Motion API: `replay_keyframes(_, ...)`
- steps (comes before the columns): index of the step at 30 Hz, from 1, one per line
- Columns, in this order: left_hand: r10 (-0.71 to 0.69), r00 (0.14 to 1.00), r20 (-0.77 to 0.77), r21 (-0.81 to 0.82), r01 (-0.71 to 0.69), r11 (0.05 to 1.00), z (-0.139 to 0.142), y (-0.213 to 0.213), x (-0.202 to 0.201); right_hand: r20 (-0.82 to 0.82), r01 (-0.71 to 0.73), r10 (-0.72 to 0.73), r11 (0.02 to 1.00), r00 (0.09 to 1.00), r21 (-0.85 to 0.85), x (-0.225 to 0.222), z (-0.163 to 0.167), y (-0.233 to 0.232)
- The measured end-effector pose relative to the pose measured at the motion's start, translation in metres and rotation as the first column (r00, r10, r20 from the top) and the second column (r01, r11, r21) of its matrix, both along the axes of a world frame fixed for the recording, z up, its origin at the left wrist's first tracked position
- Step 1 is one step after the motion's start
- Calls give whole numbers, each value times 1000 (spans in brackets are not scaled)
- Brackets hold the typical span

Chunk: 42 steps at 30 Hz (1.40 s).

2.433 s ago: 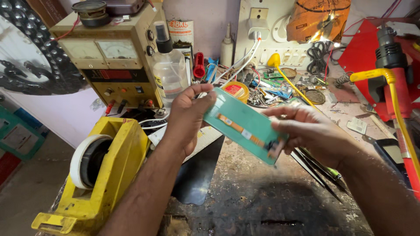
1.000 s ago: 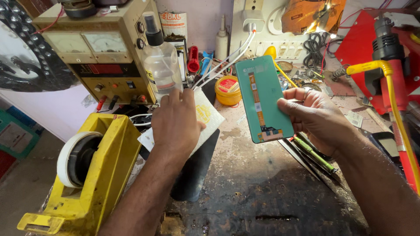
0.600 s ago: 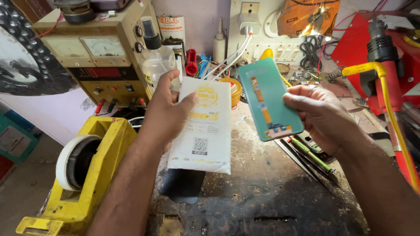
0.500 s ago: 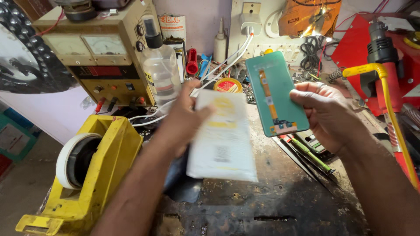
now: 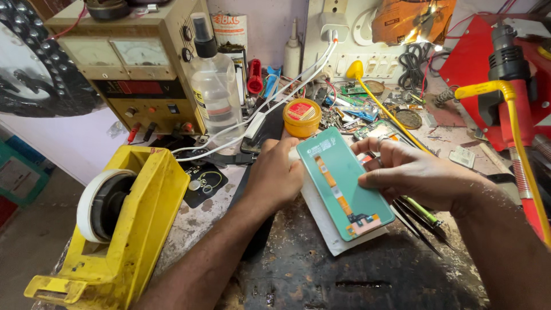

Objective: The person pries the back cover off a smartphone, peels an orange flex cable and adhesive strip from a green back panel, presses the panel onto the phone body, then uses a black pry tool to scrape the old adhesive from the phone frame and brushes the frame clean with a small brush.

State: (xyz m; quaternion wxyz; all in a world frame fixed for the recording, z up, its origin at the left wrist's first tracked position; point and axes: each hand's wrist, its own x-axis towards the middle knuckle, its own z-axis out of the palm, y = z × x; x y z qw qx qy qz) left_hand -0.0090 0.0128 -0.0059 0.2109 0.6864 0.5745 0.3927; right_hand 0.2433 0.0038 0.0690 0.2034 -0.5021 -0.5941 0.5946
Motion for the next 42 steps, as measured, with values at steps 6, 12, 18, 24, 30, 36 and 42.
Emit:
replay_keyframes(6, -4, 999, -48, 96, 9, 995, -2, -3, -2, -12, -80, 79, 995, 997, -55, -16, 1, -5)
replay_keyframes(12, -13, 998, -65, 205, 26, 978, 13, -7, -7, 253, -69, 54, 996, 966, 53, -18, -2, -4)
replay_keyframes(18, -59, 981, -185, -50, 50, 997, 17, -14, -3, 646, -147, -99, 938, 757, 315, -24, 8, -7)
replay_keyframes(24, -111, 959, -260, -16, 111, 994, 5, -5, -2, 695, -196, -106, 919, 712, 341, -25, 10, -8)
replay_keyframes(30, -91, 962, -256, 36, 103, 994, 3, -7, -1, 680, -242, -116, 880, 724, 409, -21, 2, -5)
replay_keyframes(36, -58, 989, -137, 206, 85, 975, 58, -75, -1, 673, -213, -222, 839, 706, 500, -19, -1, -2)
replay_keyframes(42, 340, 938, 72, 722, -284, 631, 55, -209, -37, 538, -169, -387, 673, 749, 720, -23, 0, -3)
